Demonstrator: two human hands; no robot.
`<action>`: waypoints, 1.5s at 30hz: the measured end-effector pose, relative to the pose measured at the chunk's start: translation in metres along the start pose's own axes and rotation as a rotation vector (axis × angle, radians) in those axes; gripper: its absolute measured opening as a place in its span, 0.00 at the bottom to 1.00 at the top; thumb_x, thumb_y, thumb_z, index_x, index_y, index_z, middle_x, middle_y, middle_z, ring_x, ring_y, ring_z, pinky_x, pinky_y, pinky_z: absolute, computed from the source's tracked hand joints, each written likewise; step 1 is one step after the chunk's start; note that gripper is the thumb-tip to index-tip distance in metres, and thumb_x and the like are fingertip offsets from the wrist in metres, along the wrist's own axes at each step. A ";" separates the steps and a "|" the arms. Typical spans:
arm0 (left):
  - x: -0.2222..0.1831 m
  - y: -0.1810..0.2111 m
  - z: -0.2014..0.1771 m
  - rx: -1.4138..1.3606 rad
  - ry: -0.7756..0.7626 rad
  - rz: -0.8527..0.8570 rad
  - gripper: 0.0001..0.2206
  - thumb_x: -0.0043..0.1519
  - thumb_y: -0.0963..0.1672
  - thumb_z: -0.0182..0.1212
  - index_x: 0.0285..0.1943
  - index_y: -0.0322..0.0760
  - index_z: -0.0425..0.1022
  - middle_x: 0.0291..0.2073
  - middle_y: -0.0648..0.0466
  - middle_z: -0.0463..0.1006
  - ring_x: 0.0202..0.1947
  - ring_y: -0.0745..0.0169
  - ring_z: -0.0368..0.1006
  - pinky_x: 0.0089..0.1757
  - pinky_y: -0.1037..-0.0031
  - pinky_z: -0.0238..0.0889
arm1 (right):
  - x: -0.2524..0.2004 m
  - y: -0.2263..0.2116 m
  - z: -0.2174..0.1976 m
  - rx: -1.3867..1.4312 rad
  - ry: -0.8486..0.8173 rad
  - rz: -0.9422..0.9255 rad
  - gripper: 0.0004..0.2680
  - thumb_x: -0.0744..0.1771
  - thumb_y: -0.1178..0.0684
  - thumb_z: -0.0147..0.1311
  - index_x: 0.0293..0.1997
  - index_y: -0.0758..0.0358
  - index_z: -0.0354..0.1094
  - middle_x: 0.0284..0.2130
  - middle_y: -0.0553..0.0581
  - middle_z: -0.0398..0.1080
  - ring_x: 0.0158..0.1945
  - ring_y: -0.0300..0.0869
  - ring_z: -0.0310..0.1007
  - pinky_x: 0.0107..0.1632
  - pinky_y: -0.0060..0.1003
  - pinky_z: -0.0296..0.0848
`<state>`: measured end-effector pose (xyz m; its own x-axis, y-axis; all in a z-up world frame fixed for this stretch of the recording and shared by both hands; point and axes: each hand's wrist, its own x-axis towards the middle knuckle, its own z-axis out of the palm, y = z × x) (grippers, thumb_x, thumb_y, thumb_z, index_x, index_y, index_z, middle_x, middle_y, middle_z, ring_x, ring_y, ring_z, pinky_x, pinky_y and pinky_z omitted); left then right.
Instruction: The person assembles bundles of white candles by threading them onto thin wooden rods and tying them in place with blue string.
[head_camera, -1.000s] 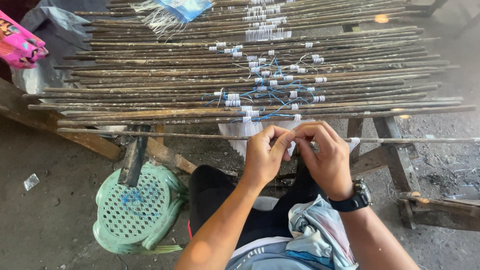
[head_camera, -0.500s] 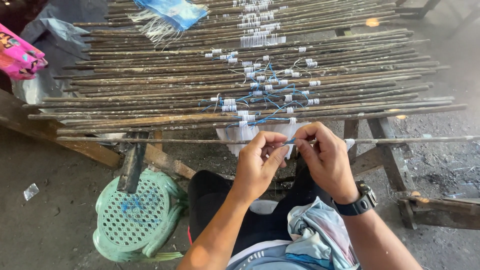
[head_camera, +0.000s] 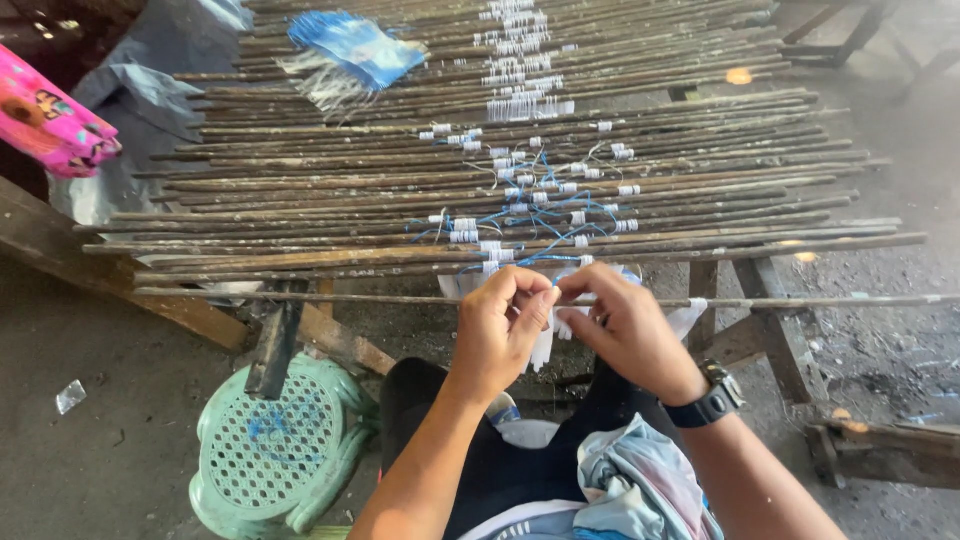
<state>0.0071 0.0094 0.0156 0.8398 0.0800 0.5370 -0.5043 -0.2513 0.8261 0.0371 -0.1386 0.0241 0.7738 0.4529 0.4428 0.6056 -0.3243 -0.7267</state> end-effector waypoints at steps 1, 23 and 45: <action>0.003 0.002 0.000 0.003 0.001 0.009 0.05 0.55 0.42 0.54 0.28 0.35 0.69 0.13 0.54 0.68 0.15 0.67 0.65 0.18 0.84 0.58 | 0.001 0.005 0.003 -0.001 0.004 -0.008 0.06 0.58 0.58 0.54 0.33 0.64 0.64 0.24 0.61 0.68 0.26 0.55 0.67 0.29 0.41 0.67; 0.011 -0.028 -0.005 0.301 -0.291 -0.099 0.04 0.51 0.44 0.59 0.28 0.40 0.72 0.19 0.52 0.73 0.24 0.59 0.71 0.28 0.74 0.65 | 0.014 0.029 -0.002 0.485 -0.086 0.277 0.04 0.60 0.59 0.52 0.33 0.66 0.63 0.20 0.51 0.63 0.23 0.31 0.60 0.26 0.24 0.63; 0.030 -0.016 -0.042 -0.115 -0.167 -0.126 0.07 0.57 0.43 0.50 0.32 0.31 0.70 0.17 0.52 0.71 0.20 0.74 0.62 0.27 0.84 0.59 | -0.024 0.062 -0.046 -0.258 0.103 0.091 0.05 0.61 0.57 0.47 0.36 0.57 0.66 0.29 0.52 0.66 0.35 0.48 0.69 0.36 0.36 0.67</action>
<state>0.0318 0.0562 0.0251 0.9141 -0.0589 0.4011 -0.4054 -0.1371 0.9038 0.0643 -0.2073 -0.0073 0.8340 0.3297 0.4424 0.5497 -0.5663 -0.6142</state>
